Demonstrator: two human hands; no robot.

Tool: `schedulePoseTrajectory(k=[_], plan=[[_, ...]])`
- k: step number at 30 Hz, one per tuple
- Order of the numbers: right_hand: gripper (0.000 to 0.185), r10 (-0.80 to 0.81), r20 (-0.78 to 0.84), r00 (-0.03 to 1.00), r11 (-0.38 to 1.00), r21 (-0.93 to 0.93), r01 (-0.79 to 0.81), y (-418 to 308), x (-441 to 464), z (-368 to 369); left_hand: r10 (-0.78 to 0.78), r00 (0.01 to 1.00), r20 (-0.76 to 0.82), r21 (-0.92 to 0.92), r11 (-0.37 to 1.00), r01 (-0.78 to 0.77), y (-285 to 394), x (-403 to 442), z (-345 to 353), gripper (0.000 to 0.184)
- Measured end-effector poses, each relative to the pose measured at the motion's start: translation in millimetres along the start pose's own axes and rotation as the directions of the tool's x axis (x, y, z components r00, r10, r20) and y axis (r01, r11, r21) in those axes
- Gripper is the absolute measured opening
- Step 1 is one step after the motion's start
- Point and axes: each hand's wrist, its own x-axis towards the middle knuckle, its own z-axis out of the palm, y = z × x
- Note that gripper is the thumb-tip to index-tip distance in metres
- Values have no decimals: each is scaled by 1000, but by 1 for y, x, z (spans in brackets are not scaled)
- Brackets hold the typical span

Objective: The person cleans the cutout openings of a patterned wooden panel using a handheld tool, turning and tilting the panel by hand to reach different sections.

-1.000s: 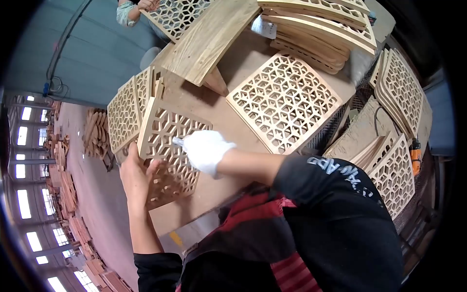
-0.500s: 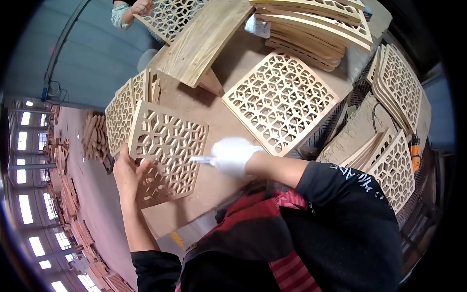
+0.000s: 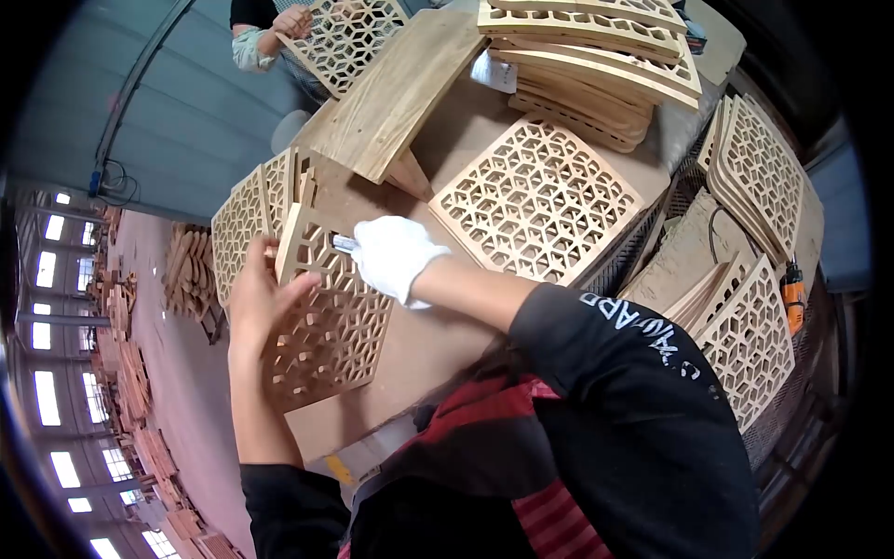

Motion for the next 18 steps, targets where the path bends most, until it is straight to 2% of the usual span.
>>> schedulePoseTrajectory(k=[1, 4, 5, 8, 9, 10, 11, 12, 14, 15, 16, 18], plan=[[28, 36, 29, 999, 999, -7, -36, -6, 0, -5, 23, 1000, -20, 136, 991, -20, 12, 6, 4, 61], [26, 24, 12, 1000, 999, -46, -23, -9, -4, -8, 43, 999, -17, 156, 987, -40, 14, 10, 21, 49], [25, 45, 45, 998, 997, -63, -42, -10, -3, -12, 50, 999, -6, 163, 986, -48, 15, 11, 20, 48], [22, 5, 11, 1000, 998, -58, -5, -11, 8, -2, 42, 999, 8, 184, 982, -43, 17, 8, 19, 45], [21, -182, 9, 983, 960, -216, 179, -3, 22, 15, 40, 999, 8, 199, 979, -41, 19, 8, 19, 44], [20, -45, -10, 999, 991, -126, 43, -22, 21, 3, 42, 999, 4, 214, 976, -42, 20, 9, 20, 44], [20, -74, -12, 997, 987, -145, 71, -18, 27, 10, 43, 999, 18, 164, 985, -45, 11, 12, 18, 43], [21, -105, -8, 994, 981, -163, 102, -20, 30, 10, 70, 997, -22, 194, 979, -65, 7, 14, 20, 43], [35, -13, 40, 999, 998, -69, 15, -19, 18, 1, 53, 999, -12, 110, 993, -52, 7, 14, 18, 42], [43, -43, -20, 999, 996, -78, 41, -5, 12, 11, 46, 999, -9, 115, 992, -45, 5, 14, 17, 42], [46, 4, -20, 1000, 998, -60, -5, -5, 4, 6, 40, 999, -8, 119, 992, -39, 4, 16, 17, 42], [42, 4, -45, 999, 999, -48, -6, -1, 6, 13, 24, 1000, -5, 95, 995, -23, 5, 15, 19, 41]])
